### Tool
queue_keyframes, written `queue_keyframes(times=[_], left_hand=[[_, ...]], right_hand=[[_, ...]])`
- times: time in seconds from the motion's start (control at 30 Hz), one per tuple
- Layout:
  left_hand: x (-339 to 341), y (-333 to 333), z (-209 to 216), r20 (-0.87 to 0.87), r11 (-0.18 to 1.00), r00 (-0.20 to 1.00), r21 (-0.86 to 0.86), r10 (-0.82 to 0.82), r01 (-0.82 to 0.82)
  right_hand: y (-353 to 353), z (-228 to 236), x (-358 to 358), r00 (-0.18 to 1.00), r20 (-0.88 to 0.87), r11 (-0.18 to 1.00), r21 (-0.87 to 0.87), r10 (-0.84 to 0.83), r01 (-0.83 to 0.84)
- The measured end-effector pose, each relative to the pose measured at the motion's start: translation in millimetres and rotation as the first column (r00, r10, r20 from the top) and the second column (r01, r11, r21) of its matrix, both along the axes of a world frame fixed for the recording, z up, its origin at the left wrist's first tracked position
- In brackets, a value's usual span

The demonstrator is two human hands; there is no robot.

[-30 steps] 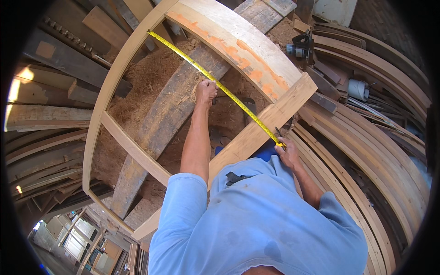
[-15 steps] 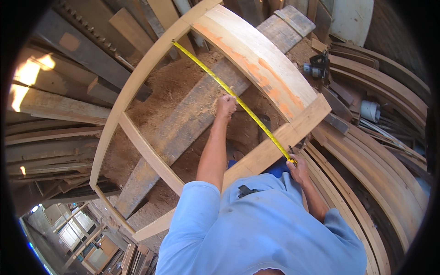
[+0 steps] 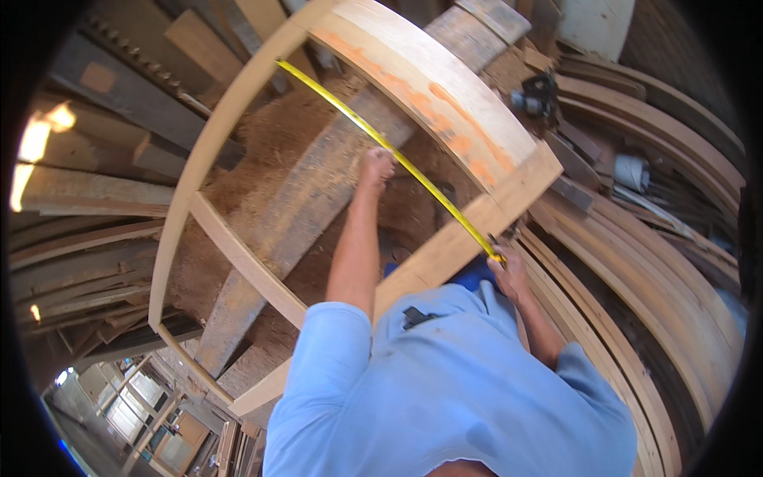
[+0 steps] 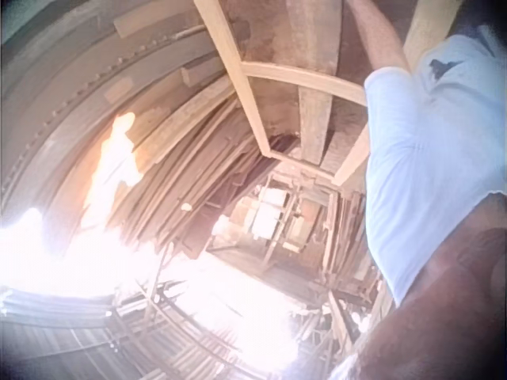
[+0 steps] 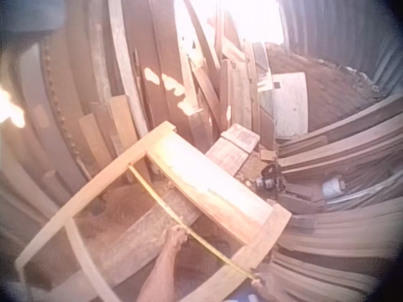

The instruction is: The person measures different sections of a large wooden frame using a tape measure and then moves the frame across the workshop.

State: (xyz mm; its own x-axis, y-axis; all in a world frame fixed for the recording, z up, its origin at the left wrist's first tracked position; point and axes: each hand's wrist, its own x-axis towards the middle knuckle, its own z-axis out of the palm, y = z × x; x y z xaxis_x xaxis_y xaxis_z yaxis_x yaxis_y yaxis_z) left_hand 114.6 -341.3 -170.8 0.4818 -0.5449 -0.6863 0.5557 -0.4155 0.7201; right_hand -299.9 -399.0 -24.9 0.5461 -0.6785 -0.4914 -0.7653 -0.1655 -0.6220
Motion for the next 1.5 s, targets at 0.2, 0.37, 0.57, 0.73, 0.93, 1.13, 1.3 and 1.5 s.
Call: queue_keyframes(times=[0.2, 0.37, 0.57, 0.73, 0.93, 1.13, 1.3, 1.5], left_hand=[[-8, -18, 34, 0.012, 0.996, 1.0, 0.091, -0.018, 0.017], [-8, -18, 40, 0.023, 0.993, 0.999, 0.113, -0.022, 0.02], [-8, -18, 39, 0.035, 0.993, 0.999, 0.114, -0.01, 0.006], [-11, -20, 42, 0.04, 0.993, 0.999, 0.112, 0.02, -0.024], [-11, -21, 42, 0.042, 0.993, 0.998, 0.109, 0.035, -0.039], [-11, -21, 42, 0.026, 0.994, 0.999, 0.101, 0.043, -0.045], [-10, -19, 41, 0.047, 0.993, 0.999, 0.117, 0.016, -0.021], [-10, -20, 41, 0.07, 0.992, 0.998, 0.129, -0.004, -0.005]], right_hand=[[2, -3, -4, 0.996, -0.07, 0.999, -0.003, -0.051, 0.051], [1, 4, 2, 0.995, -0.085, 0.998, 0.013, -0.057, 0.058], [1, 1, 1, 0.995, -0.08, 0.998, 0.032, -0.058, 0.06], [1, 0, 0, 0.995, -0.077, 0.998, 0.029, -0.062, 0.064], [0, 1, 4, 0.996, -0.082, 0.999, 0.016, -0.045, 0.046], [-1, 1, 10, 0.996, -0.078, 0.999, -0.009, -0.033, 0.032], [0, -2, 12, 0.996, -0.075, 0.999, -0.021, -0.038, 0.036], [0, -2, 15, 0.995, -0.079, 0.998, -0.007, -0.061, 0.06]])
